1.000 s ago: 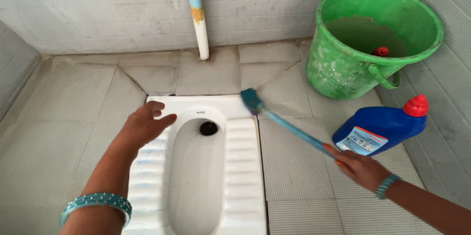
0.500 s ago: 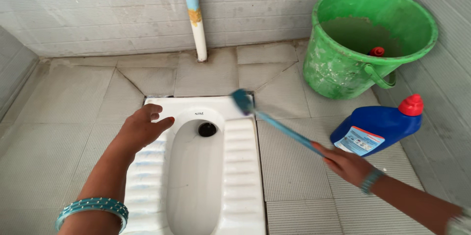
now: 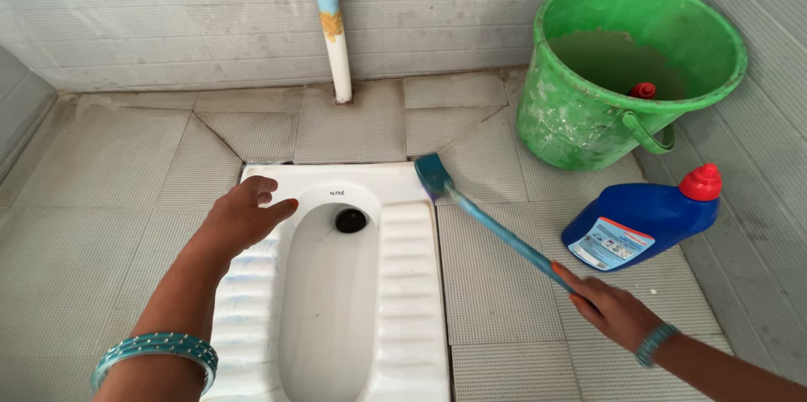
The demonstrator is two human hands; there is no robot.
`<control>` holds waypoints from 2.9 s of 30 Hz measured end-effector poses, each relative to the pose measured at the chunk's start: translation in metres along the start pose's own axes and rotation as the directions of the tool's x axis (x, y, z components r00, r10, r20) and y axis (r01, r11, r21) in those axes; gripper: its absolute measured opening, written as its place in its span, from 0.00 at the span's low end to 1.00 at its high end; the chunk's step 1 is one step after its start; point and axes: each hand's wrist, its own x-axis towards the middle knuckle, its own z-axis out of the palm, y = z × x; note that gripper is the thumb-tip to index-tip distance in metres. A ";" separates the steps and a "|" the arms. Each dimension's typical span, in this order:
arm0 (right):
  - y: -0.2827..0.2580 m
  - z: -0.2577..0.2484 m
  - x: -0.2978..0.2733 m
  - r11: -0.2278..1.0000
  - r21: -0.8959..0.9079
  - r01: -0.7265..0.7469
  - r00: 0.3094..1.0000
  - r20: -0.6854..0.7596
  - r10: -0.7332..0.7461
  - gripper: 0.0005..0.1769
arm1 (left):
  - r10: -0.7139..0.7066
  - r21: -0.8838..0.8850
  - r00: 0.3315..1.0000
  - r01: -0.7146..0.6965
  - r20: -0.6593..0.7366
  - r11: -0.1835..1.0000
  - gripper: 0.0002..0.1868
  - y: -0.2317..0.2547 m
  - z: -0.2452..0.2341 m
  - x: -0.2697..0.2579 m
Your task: The person scrubs a white squat toilet with a blue long-handled brush, then pours blue liquid cleaner onto the floor around the toilet and continues scrubbing the floor and toilet surface. The person also handles a green bucket and a white container during the cleaning process.
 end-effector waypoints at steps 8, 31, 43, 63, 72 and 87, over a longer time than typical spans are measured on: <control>-0.029 0.012 0.107 0.994 -0.108 0.007 1.000 -0.015 -0.008 0.38 | -0.009 -0.006 1.000 0.009 0.004 1.000 0.35 0.010 0.002 -0.005; 0.001 0.000 0.004 0.998 0.029 -0.046 0.998 0.051 0.045 0.43 | -0.025 0.028 1.000 0.025 -0.001 0.999 0.36 -0.011 0.004 0.009; -0.036 0.021 0.100 0.990 -0.142 -0.007 0.994 0.110 0.023 0.37 | 0.018 0.017 1.000 -0.018 -0.005 1.000 0.36 -0.010 0.009 0.014; -0.008 -0.006 0.055 0.982 0.004 0.187 0.978 0.090 -0.187 0.40 | -0.015 0.038 1.000 0.014 0.004 0.999 0.36 -0.022 0.009 0.013; -0.022 0.017 0.103 0.980 -0.123 0.159 0.979 0.145 -0.140 0.38 | -0.022 0.024 1.000 0.022 0.005 0.999 0.36 -0.020 0.012 0.015; -0.007 0.004 0.060 0.985 -0.015 0.171 0.984 0.041 -0.171 0.40 | -0.022 0.019 1.000 0.022 0.014 1.000 0.36 -0.029 0.011 0.016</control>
